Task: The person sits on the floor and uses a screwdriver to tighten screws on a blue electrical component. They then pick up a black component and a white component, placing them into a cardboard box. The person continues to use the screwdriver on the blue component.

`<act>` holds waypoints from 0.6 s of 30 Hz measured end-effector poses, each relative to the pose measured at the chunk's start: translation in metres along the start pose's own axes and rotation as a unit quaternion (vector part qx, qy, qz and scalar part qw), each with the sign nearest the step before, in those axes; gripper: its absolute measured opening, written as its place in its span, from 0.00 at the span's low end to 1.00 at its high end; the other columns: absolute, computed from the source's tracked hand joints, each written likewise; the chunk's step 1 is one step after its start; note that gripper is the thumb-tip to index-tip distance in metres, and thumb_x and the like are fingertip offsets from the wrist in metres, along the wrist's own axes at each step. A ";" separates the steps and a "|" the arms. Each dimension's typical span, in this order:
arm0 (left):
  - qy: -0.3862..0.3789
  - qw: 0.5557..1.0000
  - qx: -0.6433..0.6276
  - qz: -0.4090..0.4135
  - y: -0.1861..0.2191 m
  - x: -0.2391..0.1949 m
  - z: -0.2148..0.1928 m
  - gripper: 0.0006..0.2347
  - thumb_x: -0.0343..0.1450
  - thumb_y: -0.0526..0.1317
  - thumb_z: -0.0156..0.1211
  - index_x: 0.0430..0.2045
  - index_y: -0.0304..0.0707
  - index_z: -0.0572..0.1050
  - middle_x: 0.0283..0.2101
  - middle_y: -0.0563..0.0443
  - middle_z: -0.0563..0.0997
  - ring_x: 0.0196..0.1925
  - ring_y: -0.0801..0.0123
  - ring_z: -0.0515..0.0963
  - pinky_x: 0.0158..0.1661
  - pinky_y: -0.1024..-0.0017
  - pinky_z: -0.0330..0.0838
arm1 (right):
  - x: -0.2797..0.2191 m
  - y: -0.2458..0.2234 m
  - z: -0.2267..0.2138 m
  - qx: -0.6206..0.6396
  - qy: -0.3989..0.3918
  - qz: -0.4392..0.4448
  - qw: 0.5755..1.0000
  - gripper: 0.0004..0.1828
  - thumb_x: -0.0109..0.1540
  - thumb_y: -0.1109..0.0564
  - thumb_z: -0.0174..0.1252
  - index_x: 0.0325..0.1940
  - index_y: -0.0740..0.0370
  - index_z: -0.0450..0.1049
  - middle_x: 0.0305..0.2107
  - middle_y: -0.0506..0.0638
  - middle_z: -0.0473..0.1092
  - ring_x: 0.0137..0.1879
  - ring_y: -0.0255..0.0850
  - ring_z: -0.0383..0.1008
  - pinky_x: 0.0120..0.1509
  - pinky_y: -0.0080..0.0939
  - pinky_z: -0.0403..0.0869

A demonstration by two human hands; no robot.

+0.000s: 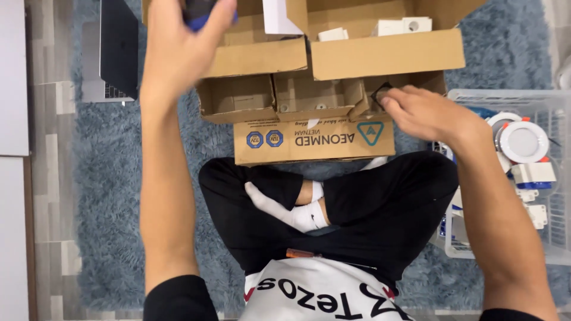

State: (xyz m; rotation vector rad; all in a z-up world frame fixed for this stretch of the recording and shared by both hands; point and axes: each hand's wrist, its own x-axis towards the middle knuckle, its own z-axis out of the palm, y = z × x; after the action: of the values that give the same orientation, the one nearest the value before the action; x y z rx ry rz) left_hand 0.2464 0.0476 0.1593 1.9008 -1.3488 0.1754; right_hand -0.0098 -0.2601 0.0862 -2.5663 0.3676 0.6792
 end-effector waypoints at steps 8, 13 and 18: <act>-0.072 0.959 -0.270 -0.052 0.066 -0.096 0.025 0.08 0.79 0.43 0.64 0.47 0.44 0.76 0.69 0.40 0.76 0.76 0.48 0.75 0.79 0.47 0.66 | 0.031 -0.023 -0.021 0.007 -0.107 0.158 0.982 0.41 0.70 0.37 0.24 0.83 0.49 0.61 0.79 0.54 0.58 0.83 0.55 0.59 0.80 0.59 0.63; -0.093 0.899 -0.391 -0.172 0.055 -0.157 0.101 0.13 0.75 0.38 0.70 0.51 0.44 0.74 0.66 0.41 0.77 0.73 0.52 0.76 0.76 0.57 0.66 | 0.049 -0.026 -0.022 0.006 -0.126 0.183 0.975 0.42 0.72 0.38 0.25 0.68 0.70 0.72 0.70 0.68 0.68 0.70 0.63 0.70 0.71 0.59 0.68; -0.096 0.880 -0.419 -0.201 0.043 -0.189 0.146 0.19 0.73 0.35 0.67 0.58 0.44 0.70 0.70 0.39 0.72 0.78 0.49 0.69 0.74 0.57 0.63 | 0.073 0.000 -0.005 -0.021 -0.123 0.152 0.980 0.41 0.73 0.40 0.28 0.57 0.78 0.77 0.60 0.74 0.75 0.59 0.65 0.77 0.62 0.57 0.71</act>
State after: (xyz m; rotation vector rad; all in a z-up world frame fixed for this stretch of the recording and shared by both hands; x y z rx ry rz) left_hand 0.0838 0.0855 -0.0166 1.3972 -0.8820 -0.7188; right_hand 0.0538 -0.2730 0.0521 -2.4479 0.6759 1.1110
